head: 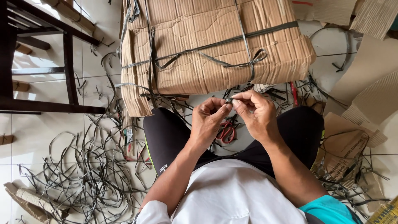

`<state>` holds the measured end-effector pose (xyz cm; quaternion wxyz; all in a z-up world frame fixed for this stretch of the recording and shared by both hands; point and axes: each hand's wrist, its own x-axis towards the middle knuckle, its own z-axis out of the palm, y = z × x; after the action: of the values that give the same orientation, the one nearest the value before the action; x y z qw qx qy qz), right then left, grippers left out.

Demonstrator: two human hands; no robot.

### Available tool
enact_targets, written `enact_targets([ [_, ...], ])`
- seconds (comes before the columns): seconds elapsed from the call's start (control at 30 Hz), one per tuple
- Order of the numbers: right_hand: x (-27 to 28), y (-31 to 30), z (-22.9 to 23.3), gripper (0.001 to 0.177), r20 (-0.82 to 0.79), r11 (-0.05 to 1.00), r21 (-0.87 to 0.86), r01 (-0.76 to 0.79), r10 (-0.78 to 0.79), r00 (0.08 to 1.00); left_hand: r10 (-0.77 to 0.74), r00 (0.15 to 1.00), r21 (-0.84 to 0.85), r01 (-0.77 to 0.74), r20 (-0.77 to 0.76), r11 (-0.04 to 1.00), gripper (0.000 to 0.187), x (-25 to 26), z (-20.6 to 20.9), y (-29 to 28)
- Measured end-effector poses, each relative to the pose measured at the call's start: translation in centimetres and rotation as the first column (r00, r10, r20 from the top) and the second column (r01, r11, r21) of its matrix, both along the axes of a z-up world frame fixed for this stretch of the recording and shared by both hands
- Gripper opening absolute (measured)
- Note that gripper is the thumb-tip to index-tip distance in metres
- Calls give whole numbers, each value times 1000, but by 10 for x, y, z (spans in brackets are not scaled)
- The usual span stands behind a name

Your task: Wrapping a chair frame with cardboard and securing it with plastic straps for protection.

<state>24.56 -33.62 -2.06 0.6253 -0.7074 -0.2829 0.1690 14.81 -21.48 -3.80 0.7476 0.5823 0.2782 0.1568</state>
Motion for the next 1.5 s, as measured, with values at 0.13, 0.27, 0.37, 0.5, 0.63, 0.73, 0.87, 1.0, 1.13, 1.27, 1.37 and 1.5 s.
enact_targets([
  [0.13, -1, -1, -5, 15, -102, 1000, 12, 11, -10, 995, 20, 998, -21, -19, 61, 1000, 15, 2, 3, -2],
  [0.27, -2, 1, -11, 14, -177, 998, 55, 12, -2, 984, 106, 988, -144, -89, 113, 986, 14, 2, 4, -7],
  [0.37, -7, 4, -7, 12, -99, 994, 108, 22, -11, 995, 113, 983, -204, -82, 144, 975, 13, 5, 29, -12],
  [0.5, -6, 1, 0, 17, 95, 992, 125, 19, -31, 995, 107, 986, -165, -85, 128, 983, 14, 4, 3, -6],
  [0.63, -7, 2, 3, 19, 146, 992, 126, 16, -34, 989, 39, 990, -88, -27, 138, 996, 16, 4, 10, -6],
  [0.73, -4, 2, 0, 17, 196, 990, 130, 49, -74, 978, 1, 990, -74, 9, 143, 997, 15, 3, 21, -6],
  [0.87, -3, 1, 8, 13, 270, 988, 150, 44, -84, 959, -3, 988, -104, 19, 157, 994, 14, 0, 27, -6],
  [1.0, -6, 1, -6, 12, 415, 981, 170, 89, -153, 897, 9, 992, -140, 9, 127, 990, 16, 0, 20, -5],
  [1.13, -11, 3, -9, 7, 581, 974, 193, 115, -209, 787, 53, 992, -187, -31, 112, 982, 18, -2, 12, -9],
  [1.27, -10, 2, -19, 6, 592, 980, 161, 115, -189, 783, 69, 995, -154, -58, 68, 986, 19, -4, -9, -7],
  [1.37, -8, 0, -21, 11, 429, 982, 159, 106, -165, 888, 94, 993, -268, -72, 73, 961, 12, -12, 10, -10],
  [1.5, -7, -1, -26, 13, 374, 985, 117, 130, -165, 913, 71, 996, -158, -62, 53, 986, 14, -7, -9, -14],
])
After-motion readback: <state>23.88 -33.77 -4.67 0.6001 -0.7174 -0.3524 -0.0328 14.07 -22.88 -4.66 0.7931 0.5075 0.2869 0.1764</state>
